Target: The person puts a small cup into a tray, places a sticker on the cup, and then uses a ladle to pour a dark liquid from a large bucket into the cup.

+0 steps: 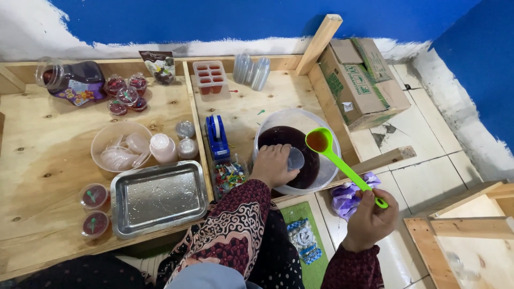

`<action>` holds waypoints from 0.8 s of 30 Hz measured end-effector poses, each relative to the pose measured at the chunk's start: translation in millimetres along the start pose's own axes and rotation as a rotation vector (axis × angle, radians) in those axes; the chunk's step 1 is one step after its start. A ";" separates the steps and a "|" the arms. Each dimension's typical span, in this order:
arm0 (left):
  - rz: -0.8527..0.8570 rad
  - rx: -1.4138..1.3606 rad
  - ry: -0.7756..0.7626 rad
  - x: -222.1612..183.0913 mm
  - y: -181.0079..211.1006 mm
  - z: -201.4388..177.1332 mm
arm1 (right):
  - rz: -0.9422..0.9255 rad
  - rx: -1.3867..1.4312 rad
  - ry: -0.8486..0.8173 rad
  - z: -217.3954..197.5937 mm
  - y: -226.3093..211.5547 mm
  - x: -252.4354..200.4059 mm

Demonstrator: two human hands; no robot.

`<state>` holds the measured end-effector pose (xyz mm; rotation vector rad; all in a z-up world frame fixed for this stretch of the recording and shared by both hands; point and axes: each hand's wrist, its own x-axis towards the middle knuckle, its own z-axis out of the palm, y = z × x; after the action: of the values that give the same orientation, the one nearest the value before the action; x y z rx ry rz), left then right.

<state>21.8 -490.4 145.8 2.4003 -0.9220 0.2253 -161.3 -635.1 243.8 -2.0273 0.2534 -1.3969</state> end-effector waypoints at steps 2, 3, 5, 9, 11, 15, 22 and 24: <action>-0.010 0.003 -0.023 0.5 0.2 -0.5 | 0.002 0.008 0.000 -2.4 1.7 -6.9; -0.015 0.007 -0.044 1.4 0.7 -0.7 | 0.003 0.016 0.005 -3.7 2.7 -9.9; -0.009 0.015 -0.036 0.6 1.6 -3.1 | -0.009 0.021 -0.002 -4.6 2.9 -14.7; 0.000 0.044 -0.017 0.3 1.6 -1.1 | -0.045 0.019 -0.008 -6.2 4.8 -21.0; -0.008 0.040 -0.049 0.5 3.6 -7.6 | -0.071 0.018 -0.005 -6.8 3.1 -21.7; -0.024 0.010 -0.099 0.0 4.3 -11.4 | -0.123 0.039 -0.004 -10.2 5.9 -23.9; -0.011 -0.035 -0.065 -0.3 6.3 -18.0 | -0.224 -0.003 0.009 -13.3 0.7 -21.3; -0.014 -0.033 -0.062 -0.6 7.3 -21.0 | -0.270 0.036 0.001 -14.0 1.4 -20.0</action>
<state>17.3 -483.0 166.3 2.3946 -0.9296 0.1305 -181.8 -631.9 230.8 -2.0896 -0.0479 -1.5515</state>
